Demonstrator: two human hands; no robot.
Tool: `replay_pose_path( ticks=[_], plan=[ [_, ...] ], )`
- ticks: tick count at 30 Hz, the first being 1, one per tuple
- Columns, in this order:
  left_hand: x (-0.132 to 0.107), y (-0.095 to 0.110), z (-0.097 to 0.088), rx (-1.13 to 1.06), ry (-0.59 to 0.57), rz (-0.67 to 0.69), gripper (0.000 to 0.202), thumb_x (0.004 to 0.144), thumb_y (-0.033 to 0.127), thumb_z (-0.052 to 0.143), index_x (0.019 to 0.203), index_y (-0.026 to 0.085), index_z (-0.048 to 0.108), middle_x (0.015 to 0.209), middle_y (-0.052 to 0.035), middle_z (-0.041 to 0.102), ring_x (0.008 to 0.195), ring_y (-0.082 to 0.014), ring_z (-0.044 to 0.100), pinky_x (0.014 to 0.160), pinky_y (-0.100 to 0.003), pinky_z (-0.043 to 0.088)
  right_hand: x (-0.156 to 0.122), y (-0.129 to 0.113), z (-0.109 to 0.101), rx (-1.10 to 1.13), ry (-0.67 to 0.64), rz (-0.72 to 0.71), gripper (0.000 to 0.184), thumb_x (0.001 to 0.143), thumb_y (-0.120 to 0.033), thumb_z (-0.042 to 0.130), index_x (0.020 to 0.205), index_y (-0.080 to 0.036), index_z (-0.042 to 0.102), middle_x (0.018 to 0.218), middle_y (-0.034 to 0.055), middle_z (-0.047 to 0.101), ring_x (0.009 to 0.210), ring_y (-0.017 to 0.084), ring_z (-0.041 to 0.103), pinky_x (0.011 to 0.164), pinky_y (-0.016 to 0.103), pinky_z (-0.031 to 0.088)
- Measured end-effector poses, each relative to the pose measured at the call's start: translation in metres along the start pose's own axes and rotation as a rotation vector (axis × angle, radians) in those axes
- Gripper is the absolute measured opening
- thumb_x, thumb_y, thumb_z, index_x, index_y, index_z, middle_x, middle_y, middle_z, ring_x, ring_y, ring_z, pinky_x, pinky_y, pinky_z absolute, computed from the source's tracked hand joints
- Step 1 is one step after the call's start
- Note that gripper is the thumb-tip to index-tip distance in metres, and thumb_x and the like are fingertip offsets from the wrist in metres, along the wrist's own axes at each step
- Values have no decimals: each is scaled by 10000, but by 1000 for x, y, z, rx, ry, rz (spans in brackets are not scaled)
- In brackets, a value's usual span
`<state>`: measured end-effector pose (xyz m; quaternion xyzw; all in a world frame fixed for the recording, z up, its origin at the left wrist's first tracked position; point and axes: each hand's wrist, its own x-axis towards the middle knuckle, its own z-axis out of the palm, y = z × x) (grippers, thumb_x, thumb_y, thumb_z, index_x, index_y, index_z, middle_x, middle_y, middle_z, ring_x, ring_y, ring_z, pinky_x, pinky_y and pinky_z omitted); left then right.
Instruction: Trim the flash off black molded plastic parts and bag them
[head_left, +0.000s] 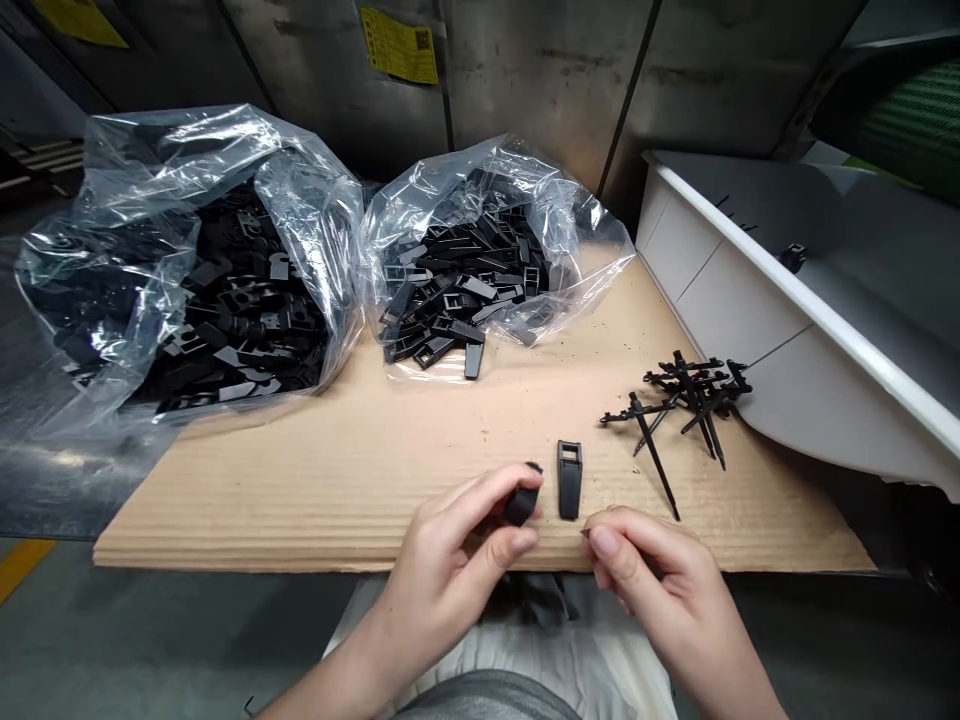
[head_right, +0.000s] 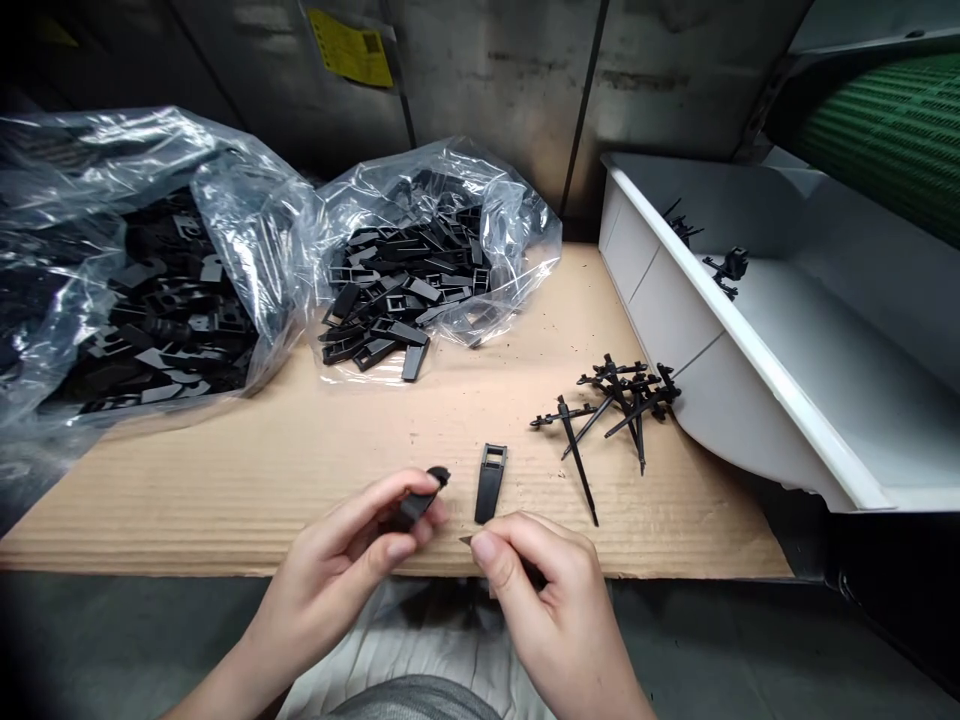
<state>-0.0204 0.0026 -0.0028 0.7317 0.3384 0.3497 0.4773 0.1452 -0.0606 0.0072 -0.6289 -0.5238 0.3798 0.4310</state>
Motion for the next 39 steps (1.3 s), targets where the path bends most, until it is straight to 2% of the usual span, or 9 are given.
replay_pose_path(
  ticks=[3, 5, 8, 12, 17, 22, 28, 34, 39],
  plan=[
    [-1, 0, 3, -101, 21, -90, 110, 848, 306, 494, 812, 202, 501, 760, -4, 596, 695, -149, 591, 633, -226, 473, 0, 0, 2, -31, 9, 0, 301, 854, -335, 438, 599, -187, 498, 516, -48, 445, 454, 70, 396, 426, 181, 300],
    [-1, 1, 4, -112, 77, -141, 48, 842, 263, 509, 851, 218, 497, 765, 12, 593, 698, -134, 593, 623, -205, 474, -1, 0, 5, -96, 56, -81, 259, 864, -280, 431, 635, -192, 513, 551, -41, 479, 502, 75, 460, 472, 176, 341],
    [1, 2, 3, -99, 57, -158, 280, 791, 180, 586, 1047, 272, 518, 884, 25, 637, 836, -130, 601, 747, -190, 467, -4, 3, 9, -212, 103, -283, 143, 854, -145, 436, 831, -200, 566, 693, -9, 564, 634, 94, 554, 573, 177, 404],
    [3, 3, 1, -99, 27, -128, 228, 752, 82, 610, 873, 273, 640, 874, 66, 671, 822, -90, 614, 765, -114, 452, -5, 10, 16, -318, 120, -440, 223, 819, -52, 466, 979, -172, 565, 744, 31, 573, 667, 118, 574, 597, 208, 436],
    [2, 4, 2, -391, 57, -189, 400, 729, 27, 620, 975, 340, 593, 875, 103, 682, 824, -77, 635, 729, -93, 492, -3, 12, 20, -423, 160, -475, 217, 808, -57, 488, 985, -153, 569, 753, 65, 590, 655, 145, 575, 578, 243, 448],
    [4, 5, 1, -483, 21, -197, 435, 737, -11, 597, 997, 339, 596, 865, 105, 690, 817, -59, 638, 723, -67, 492, -4, 11, 20, -383, 191, -489, 232, 796, -36, 495, 970, -167, 576, 753, 68, 601, 665, 149, 577, 583, 250, 447],
    [3, 3, -1, -381, 15, -139, 431, 732, 1, 614, 992, 345, 601, 882, 114, 683, 825, -60, 640, 759, -72, 484, -6, 11, 21, -451, 202, -515, 240, 789, -41, 507, 985, -164, 571, 747, 68, 601, 651, 146, 574, 569, 245, 451],
    [-2, -3, -3, -266, -53, -51, 393, 775, 86, 604, 1050, 364, 560, 918, 86, 664, 836, -104, 637, 788, -167, 505, -3, 3, 13, -336, 17, -428, 196, 811, -56, 452, 916, -164, 578, 716, 44, 592, 627, 134, 578, 549, 227, 454],
    [-3, -4, -3, -177, -39, 52, 382, 773, 104, 616, 1068, 339, 554, 917, 66, 668, 831, -111, 633, 836, -190, 477, -4, 2, 12, -333, -41, -431, 216, 810, -64, 456, 948, -179, 577, 716, 33, 580, 633, 137, 569, 581, 241, 465]
  ],
)
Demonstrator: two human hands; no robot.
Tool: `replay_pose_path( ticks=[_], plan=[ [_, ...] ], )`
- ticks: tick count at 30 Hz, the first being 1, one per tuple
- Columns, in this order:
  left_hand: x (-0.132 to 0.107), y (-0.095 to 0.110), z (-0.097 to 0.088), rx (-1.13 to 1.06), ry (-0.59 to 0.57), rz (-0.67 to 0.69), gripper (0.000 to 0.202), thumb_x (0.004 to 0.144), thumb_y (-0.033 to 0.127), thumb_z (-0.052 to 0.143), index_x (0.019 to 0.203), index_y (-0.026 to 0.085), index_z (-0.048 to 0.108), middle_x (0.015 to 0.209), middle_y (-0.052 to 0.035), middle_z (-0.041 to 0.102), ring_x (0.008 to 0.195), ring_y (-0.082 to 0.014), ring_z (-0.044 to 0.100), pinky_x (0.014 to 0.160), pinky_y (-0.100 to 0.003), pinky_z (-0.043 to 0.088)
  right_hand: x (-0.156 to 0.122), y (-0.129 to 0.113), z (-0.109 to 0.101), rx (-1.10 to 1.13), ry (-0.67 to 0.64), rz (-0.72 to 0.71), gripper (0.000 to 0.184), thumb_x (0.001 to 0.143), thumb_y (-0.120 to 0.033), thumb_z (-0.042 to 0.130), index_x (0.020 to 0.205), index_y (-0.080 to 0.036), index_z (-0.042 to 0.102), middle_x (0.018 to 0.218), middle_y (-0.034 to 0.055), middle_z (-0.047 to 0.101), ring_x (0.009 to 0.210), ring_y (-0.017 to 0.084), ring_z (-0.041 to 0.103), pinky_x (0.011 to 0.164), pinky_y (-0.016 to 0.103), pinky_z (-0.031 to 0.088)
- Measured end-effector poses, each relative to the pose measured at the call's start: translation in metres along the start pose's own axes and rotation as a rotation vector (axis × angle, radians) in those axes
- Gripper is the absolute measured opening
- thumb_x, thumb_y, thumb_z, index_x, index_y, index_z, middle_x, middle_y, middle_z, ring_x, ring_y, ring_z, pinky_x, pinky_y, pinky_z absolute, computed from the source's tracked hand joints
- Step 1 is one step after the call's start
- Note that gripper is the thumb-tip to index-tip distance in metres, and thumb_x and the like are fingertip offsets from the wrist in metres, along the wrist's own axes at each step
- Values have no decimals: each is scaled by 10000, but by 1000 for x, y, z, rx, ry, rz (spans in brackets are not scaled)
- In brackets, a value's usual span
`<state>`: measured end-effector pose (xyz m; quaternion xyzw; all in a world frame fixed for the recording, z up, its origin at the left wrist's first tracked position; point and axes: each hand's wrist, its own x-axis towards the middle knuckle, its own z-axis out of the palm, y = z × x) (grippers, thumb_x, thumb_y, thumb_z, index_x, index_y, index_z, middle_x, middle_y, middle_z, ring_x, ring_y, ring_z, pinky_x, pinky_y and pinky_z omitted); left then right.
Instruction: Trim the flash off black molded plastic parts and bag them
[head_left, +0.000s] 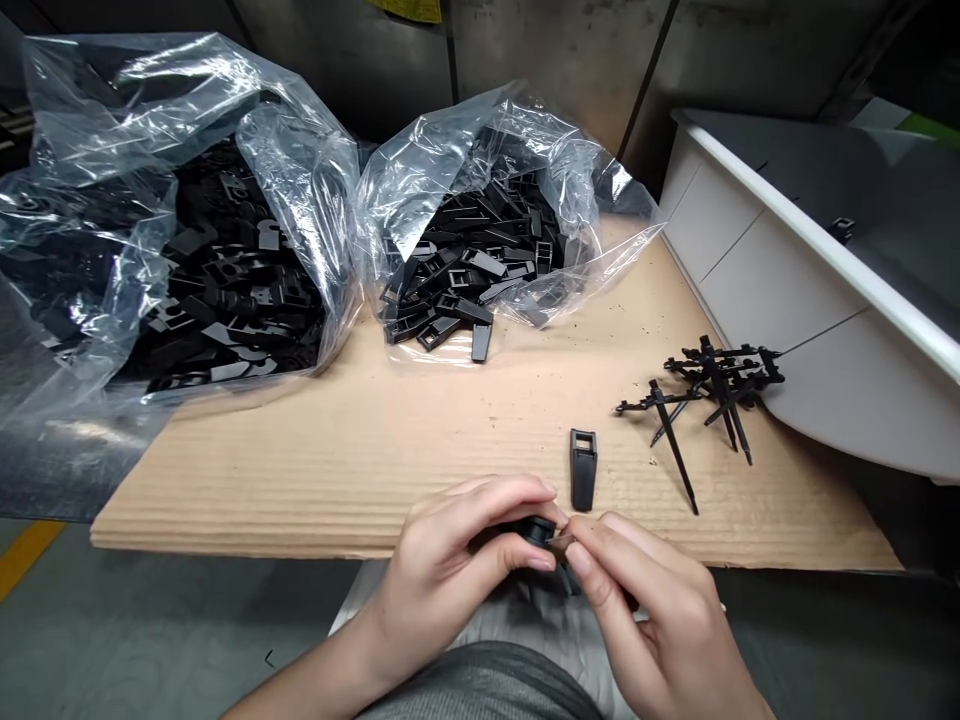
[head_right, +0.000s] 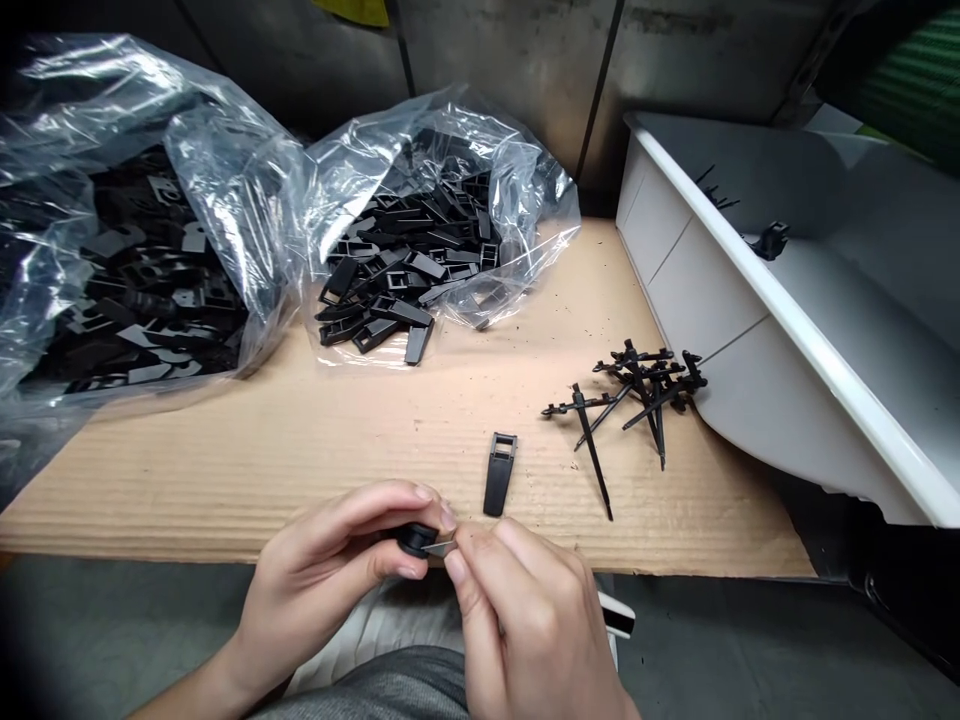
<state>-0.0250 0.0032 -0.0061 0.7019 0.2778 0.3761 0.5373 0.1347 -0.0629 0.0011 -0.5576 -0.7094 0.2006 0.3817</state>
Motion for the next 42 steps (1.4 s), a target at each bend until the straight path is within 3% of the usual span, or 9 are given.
replay_pose_path(
  ticks=[5, 8, 11, 13, 16, 21, 23, 32, 42],
  plan=[
    [2, 0, -1, 14, -8, 59, 364, 759, 100, 630, 1065, 288, 566, 890, 28, 671, 816, -133, 636, 815, -210, 487, 0, -2, -5, 16, -48, 26, 186, 828, -83, 426, 875, -168, 585, 683, 28, 574, 608, 132, 552, 574, 231, 452],
    [1, 0, -1, 11, -3, 66, 356, 745, 126, 650, 1057, 279, 574, 863, 12, 670, 780, -147, 641, 754, -215, 509, 13, -3, -18, 201, -273, 145, 204, 852, -129, 405, 796, -179, 595, 686, 6, 580, 644, 119, 550, 623, 211, 446],
    [0, 1, 0, 8, 15, 36, 340, 749, 142, 646, 1049, 286, 578, 863, 11, 670, 772, -151, 643, 737, -219, 511, 28, 0, -31, 414, -539, 306, 238, 855, -164, 412, 712, -165, 602, 558, -36, 493, 529, 82, 471, 497, 173, 385],
    [0, 1, 1, 12, 31, 31, 340, 730, 140, 666, 1029, 284, 589, 859, 12, 674, 779, -153, 642, 741, -215, 505, 31, 2, -36, 552, -585, 412, 241, 859, -202, 418, 722, -153, 610, 515, -49, 448, 460, 61, 411, 428, 159, 345],
    [0, 2, 1, 4, 37, 39, 339, 711, 137, 683, 1010, 271, 595, 852, 10, 683, 786, -156, 639, 748, -215, 499, 23, 2, -36, 619, -434, 457, 176, 849, -256, 470, 891, -173, 619, 619, -16, 565, 487, 69, 494, 442, 156, 414],
    [3, 4, 0, -21, 63, -15, 294, 720, 144, 677, 979, 261, 601, 887, 9, 651, 798, -159, 628, 748, -226, 498, -2, -2, -21, 110, 6, 50, 344, 819, -78, 469, 1115, -242, 531, 774, -3, 634, 587, 90, 581, 598, 175, 479],
    [4, 4, 0, -22, 94, -40, 257, 729, 143, 667, 959, 243, 609, 870, -2, 639, 797, -163, 618, 734, -230, 496, -6, -2, -15, -30, 12, -28, 305, 823, -100, 475, 1105, -207, 521, 753, 16, 615, 635, 113, 582, 607, 198, 474],
    [9, 7, -2, 33, 41, -20, 180, 729, 113, 655, 881, 201, 693, 855, -33, 541, 803, -153, 547, 731, -220, 469, 0, 0, -7, -77, -62, 9, 220, 847, -146, 443, 1019, -167, 578, 697, 31, 540, 609, 128, 539, 545, 230, 448],
    [13, 10, -8, 8, -55, -73, 192, 709, 113, 671, 845, 244, 704, 803, -5, 585, 696, -130, 558, 673, -199, 485, -1, 0, -5, -143, 28, -10, 123, 823, -146, 492, 839, -155, 614, 649, 26, 500, 571, 123, 491, 510, 238, 405]
  ],
)
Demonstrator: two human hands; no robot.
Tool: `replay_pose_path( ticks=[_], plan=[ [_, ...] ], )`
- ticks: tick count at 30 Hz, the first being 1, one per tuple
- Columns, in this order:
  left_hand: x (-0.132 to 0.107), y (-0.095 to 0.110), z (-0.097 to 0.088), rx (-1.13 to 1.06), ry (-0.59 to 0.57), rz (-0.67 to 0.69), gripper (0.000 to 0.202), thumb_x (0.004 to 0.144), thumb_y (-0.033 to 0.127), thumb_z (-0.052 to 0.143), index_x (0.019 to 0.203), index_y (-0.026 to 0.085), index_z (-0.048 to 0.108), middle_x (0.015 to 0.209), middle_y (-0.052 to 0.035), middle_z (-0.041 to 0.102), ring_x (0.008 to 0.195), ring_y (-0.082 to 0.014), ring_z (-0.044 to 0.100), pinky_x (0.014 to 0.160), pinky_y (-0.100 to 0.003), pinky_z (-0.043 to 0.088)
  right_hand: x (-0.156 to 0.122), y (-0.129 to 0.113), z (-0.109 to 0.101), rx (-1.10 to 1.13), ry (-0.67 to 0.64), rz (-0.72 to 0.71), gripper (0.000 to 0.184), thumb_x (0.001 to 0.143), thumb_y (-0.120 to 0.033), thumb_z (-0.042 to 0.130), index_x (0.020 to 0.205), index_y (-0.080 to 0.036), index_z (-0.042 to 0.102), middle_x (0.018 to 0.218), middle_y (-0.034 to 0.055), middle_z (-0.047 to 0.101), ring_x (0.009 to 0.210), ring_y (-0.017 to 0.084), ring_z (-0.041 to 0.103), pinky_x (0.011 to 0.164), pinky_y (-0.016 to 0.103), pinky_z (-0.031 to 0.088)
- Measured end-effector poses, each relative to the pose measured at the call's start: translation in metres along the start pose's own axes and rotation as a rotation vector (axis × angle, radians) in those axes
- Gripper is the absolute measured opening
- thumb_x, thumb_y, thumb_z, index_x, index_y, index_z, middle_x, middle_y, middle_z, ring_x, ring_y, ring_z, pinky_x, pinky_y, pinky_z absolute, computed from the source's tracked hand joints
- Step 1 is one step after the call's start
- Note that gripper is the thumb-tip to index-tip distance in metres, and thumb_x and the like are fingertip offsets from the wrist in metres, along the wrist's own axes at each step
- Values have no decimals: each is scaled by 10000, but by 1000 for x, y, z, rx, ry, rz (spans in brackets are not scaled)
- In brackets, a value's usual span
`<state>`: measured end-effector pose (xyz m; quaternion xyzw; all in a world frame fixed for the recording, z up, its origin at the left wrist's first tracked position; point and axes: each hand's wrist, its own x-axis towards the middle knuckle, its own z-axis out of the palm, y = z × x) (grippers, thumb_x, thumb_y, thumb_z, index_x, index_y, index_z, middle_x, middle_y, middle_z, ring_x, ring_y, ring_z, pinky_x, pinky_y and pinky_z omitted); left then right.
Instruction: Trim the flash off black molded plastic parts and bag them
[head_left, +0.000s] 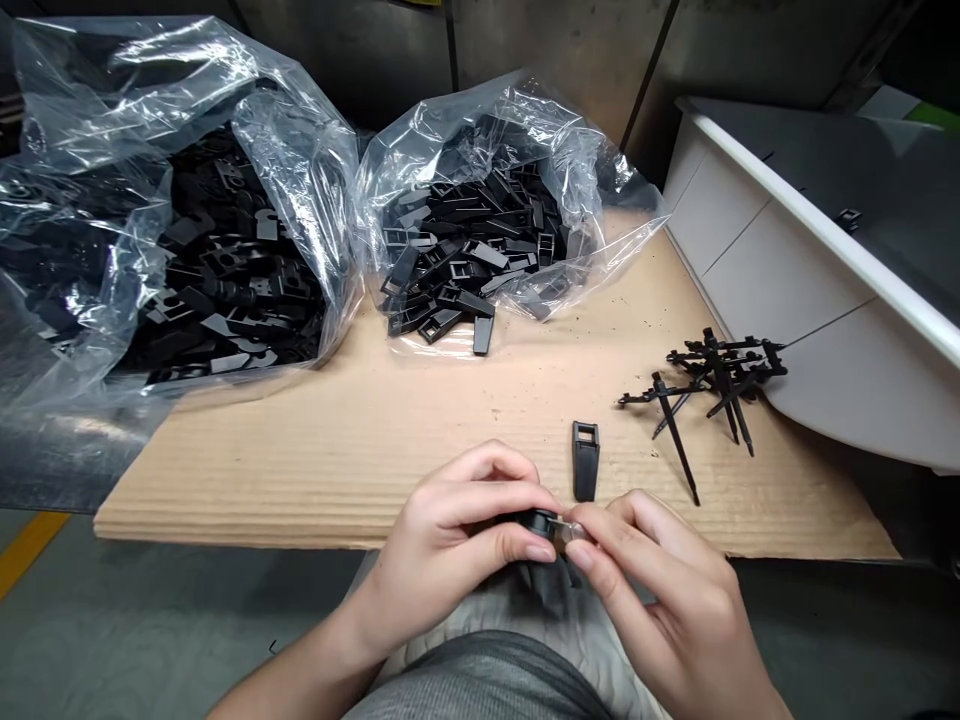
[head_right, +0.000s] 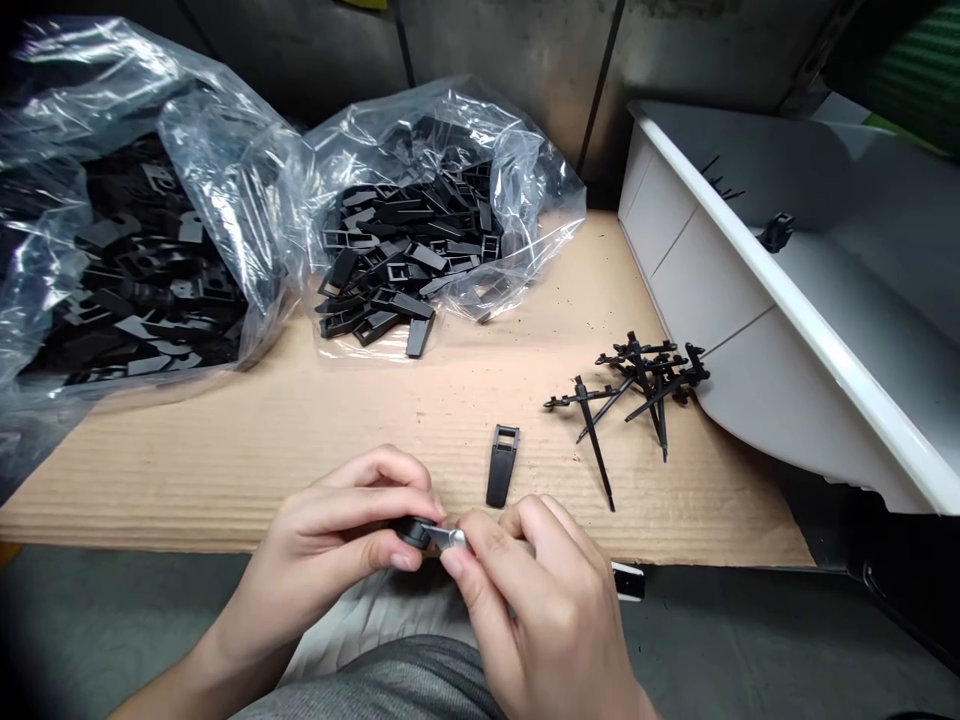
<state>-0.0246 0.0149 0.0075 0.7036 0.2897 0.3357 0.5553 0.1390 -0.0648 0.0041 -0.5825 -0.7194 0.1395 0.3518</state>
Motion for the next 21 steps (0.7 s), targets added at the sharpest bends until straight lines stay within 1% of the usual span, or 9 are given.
replay_pose_path(
  ticks=[3, 6, 9, 11, 13, 15, 17, 18, 21],
  plan=[
    [1, 2, -1, -57, -20, -40, 207, 695, 104, 683, 842, 246, 709, 800, -2, 582, 709, -126, 557, 665, -185, 480, -1, 2, 4, -60, 80, -62, 161, 790, -114, 540, 935, -136, 605, 670, 43, 518, 597, 136, 497, 520, 255, 412],
    [1, 2, -1, -138, -21, -92, 198, 684, 103, 692, 824, 241, 714, 788, -6, 563, 725, -138, 564, 634, -190, 484, -3, 3, 5, -115, 147, -85, 201, 768, -108, 573, 966, -132, 600, 693, 61, 543, 626, 147, 509, 539, 266, 425],
    [0, 1, 0, -174, -15, -116, 216, 677, 102, 697, 841, 242, 708, 796, -11, 555, 731, -149, 573, 596, -193, 492, -5, 3, 4, -53, 176, -63, 225, 779, -96, 554, 997, -145, 583, 746, 68, 578, 679, 145, 543, 587, 252, 446],
    [-1, 0, 2, -172, 11, -92, 277, 658, 96, 713, 892, 243, 690, 818, -16, 561, 753, -159, 582, 617, -208, 508, -6, 2, 1, 53, 155, 14, 232, 808, -116, 509, 1029, -171, 553, 763, 46, 608, 685, 132, 569, 608, 227, 455],
    [-3, -1, 4, -111, 57, -39, 289, 637, 97, 730, 889, 227, 680, 848, -29, 564, 809, -182, 588, 673, -240, 525, -5, 0, -2, 189, 102, 132, 182, 844, -141, 443, 986, -201, 538, 719, 9, 617, 625, 113, 576, 575, 200, 455],
    [-5, -4, 8, -10, 115, 52, 237, 660, 107, 715, 869, 209, 671, 903, -42, 538, 874, -203, 588, 737, -280, 533, -3, -2, -5, 262, 30, 227, 154, 865, -157, 394, 869, -211, 538, 637, -15, 579, 537, 102, 544, 518, 189, 440],
    [-7, -7, 11, 90, 150, 169, 197, 716, 109, 666, 890, 202, 654, 942, -46, 490, 915, -209, 588, 774, -293, 538, 0, -4, -6, 246, -40, 255, 177, 870, -170, 387, 770, -208, 529, 587, -24, 528, 501, 101, 510, 495, 190, 423],
    [-8, -8, 13, 129, 154, 225, 198, 743, 105, 636, 917, 200, 639, 949, -43, 465, 923, -205, 591, 779, -288, 541, 2, -4, -6, 222, -56, 255, 181, 867, -175, 396, 745, -206, 527, 579, -26, 515, 504, 101, 504, 498, 190, 417],
    [-9, -11, 16, 240, 152, 340, 184, 783, 99, 590, 946, 183, 606, 944, -34, 430, 941, -192, 586, 788, -254, 544, 3, -5, -5, 213, -55, 240, 171, 853, -154, 420, 730, -205, 528, 591, -34, 522, 540, 92, 512, 519, 173, 401]
  ],
)
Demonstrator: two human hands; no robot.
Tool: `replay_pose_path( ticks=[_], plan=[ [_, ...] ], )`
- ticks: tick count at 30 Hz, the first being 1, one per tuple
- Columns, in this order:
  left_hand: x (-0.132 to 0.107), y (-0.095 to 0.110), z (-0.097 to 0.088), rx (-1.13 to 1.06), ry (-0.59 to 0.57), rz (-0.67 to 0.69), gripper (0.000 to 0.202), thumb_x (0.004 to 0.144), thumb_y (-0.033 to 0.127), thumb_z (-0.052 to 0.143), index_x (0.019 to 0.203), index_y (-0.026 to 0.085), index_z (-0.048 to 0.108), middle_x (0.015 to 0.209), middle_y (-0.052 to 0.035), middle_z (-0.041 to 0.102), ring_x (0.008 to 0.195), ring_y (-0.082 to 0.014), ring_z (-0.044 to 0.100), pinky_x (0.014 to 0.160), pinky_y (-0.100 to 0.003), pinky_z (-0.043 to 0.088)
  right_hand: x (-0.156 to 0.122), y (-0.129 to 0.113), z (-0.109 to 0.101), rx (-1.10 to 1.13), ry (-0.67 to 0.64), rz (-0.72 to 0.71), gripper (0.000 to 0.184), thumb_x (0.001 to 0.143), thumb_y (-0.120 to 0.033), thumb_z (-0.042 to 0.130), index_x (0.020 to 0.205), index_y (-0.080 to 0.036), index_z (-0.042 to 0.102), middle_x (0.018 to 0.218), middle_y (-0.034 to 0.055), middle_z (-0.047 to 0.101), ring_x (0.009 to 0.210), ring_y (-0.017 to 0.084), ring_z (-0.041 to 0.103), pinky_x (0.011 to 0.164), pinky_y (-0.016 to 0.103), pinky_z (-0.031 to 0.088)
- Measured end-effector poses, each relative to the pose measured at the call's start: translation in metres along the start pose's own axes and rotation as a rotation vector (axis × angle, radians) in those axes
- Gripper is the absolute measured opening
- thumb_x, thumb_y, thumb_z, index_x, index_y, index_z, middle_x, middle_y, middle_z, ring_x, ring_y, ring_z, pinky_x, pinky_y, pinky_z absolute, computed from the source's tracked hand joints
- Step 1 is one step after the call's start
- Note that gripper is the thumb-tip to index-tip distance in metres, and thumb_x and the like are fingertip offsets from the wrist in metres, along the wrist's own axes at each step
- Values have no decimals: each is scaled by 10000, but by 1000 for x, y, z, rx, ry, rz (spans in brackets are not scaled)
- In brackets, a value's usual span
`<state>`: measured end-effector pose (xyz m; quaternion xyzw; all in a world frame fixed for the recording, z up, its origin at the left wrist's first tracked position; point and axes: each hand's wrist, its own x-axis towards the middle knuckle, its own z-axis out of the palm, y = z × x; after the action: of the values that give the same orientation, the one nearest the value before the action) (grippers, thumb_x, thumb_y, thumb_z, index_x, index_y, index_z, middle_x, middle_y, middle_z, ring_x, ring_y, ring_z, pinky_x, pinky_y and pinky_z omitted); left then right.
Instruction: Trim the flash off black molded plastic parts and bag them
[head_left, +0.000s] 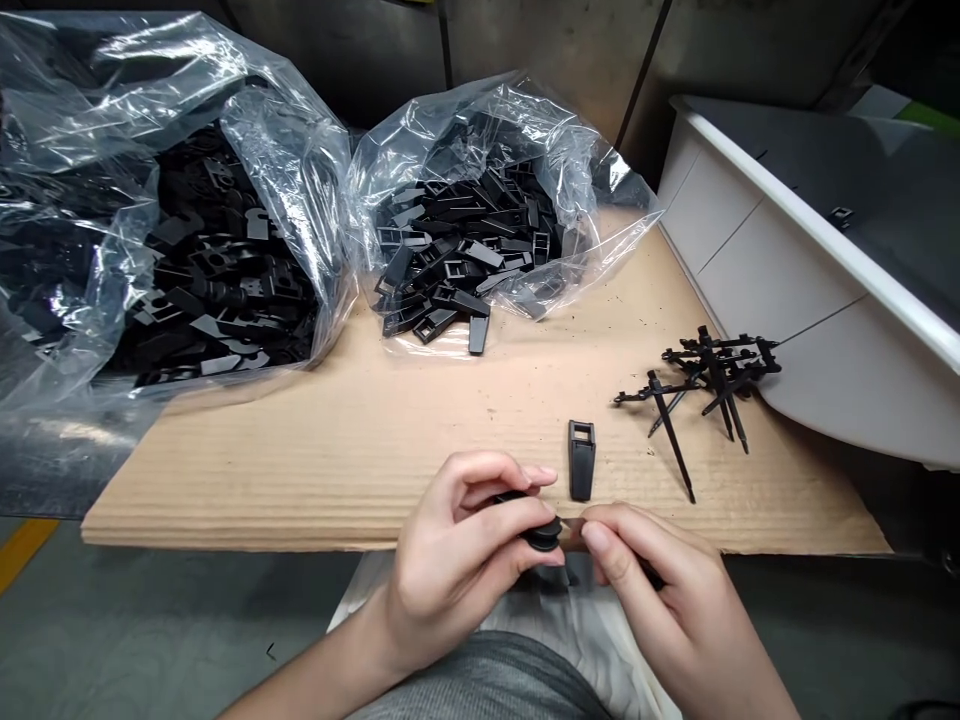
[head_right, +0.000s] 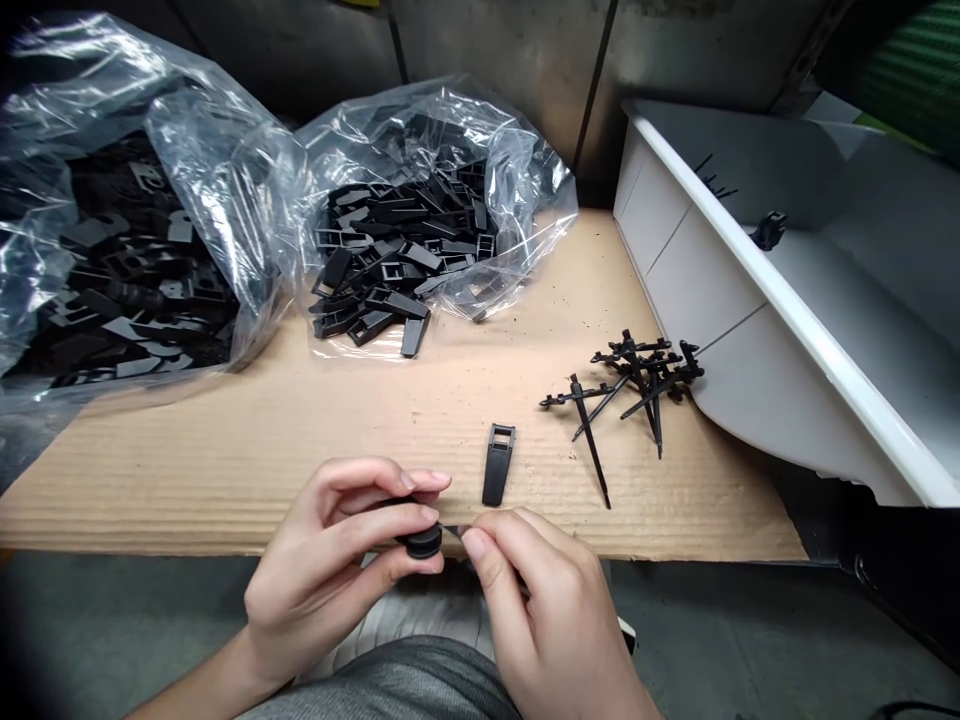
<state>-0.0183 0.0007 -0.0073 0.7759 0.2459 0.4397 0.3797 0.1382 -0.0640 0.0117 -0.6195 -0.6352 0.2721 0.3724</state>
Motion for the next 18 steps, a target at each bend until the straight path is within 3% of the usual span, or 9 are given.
replay_pose_path(
  ticks=[4, 11, 18],
  plan=[
    [0, -1, 1, 36, -12, 50, 165, 794, 104, 576, 949, 158, 590, 942, -34, 422, 954, -191, 578, 785, -237, 546, -1, 1, 1, 20, 4, -4, 164, 848, -146, 433, 743, -203, 544, 610, -39, 541, 552, 83, 508, 530, 165, 385],
    [0, -1, -2, -44, -67, 29, 185, 782, 87, 590, 954, 153, 601, 922, -36, 455, 952, -184, 573, 822, -234, 516, 6, 0, -7, 168, -166, 74, 215, 858, -180, 422, 678, -196, 540, 555, -53, 501, 503, 73, 456, 466, 157, 340],
    [1, -2, -5, -199, -121, -46, 237, 739, 34, 623, 949, 145, 615, 899, -32, 456, 964, -196, 562, 845, -260, 499, 16, 1, -18, 374, -474, 286, 313, 877, -311, 392, 623, -160, 493, 488, -66, 349, 453, 54, 312, 422, 168, 253]
  ],
)
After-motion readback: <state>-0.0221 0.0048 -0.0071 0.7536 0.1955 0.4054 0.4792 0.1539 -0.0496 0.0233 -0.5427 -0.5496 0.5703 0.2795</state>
